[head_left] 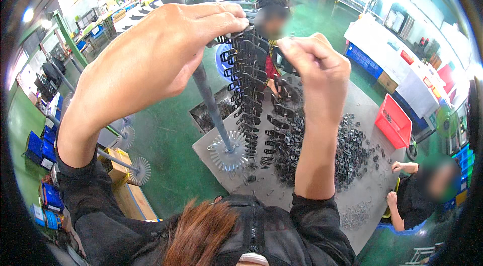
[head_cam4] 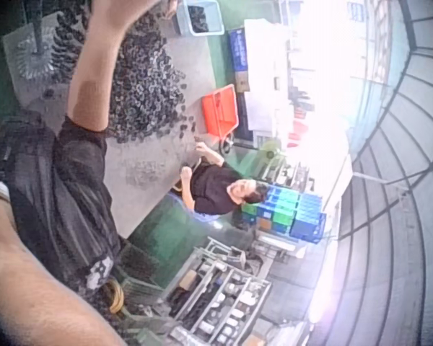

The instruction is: The person attaches black plastic clips onto a metal fixture with multiple spokes, then moves the assembly to a different rack and begins another one.

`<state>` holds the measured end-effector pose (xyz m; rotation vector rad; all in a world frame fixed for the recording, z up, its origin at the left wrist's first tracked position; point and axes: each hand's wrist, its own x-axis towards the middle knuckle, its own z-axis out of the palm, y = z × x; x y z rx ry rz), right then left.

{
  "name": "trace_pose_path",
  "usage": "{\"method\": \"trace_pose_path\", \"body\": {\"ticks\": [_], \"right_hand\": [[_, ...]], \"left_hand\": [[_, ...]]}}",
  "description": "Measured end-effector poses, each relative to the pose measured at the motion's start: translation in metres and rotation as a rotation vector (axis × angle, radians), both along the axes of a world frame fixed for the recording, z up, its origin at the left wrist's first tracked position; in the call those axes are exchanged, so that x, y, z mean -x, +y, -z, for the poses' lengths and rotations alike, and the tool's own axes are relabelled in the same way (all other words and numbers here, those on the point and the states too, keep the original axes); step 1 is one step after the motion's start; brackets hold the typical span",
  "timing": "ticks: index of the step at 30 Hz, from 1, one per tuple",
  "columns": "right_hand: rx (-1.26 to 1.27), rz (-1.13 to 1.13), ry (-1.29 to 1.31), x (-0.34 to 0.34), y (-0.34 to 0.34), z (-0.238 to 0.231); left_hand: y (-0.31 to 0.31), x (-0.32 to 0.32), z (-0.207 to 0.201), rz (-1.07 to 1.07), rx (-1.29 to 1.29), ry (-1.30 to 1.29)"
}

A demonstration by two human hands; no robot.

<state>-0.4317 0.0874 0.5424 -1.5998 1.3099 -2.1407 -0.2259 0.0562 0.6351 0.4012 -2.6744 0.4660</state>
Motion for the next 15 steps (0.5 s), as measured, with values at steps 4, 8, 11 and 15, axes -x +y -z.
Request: {"method": "trace_pose_path", "body": {"ticks": [4, 8, 11, 15], "right_hand": [[0.077, -0.003, 0.127, -0.021, 0.000, -0.007], [0.008, -0.002, 0.120, -0.020, -0.003, -0.008], [0.101, 0.039, 0.167, -0.019, -0.004, -0.009], [-0.123, -0.461, -0.010, 0.022, -0.002, -0.015]], "left_hand": [[0.010, 0.003, 0.000, -0.030, 0.017, -0.007], [0.023, 0.011, -0.007, -0.128, -0.036, -0.038], [0.028, 0.022, -0.002, -0.212, 0.077, -0.054], [0.023, 0.024, 0.003, -0.159, 0.296, -0.043]]}}
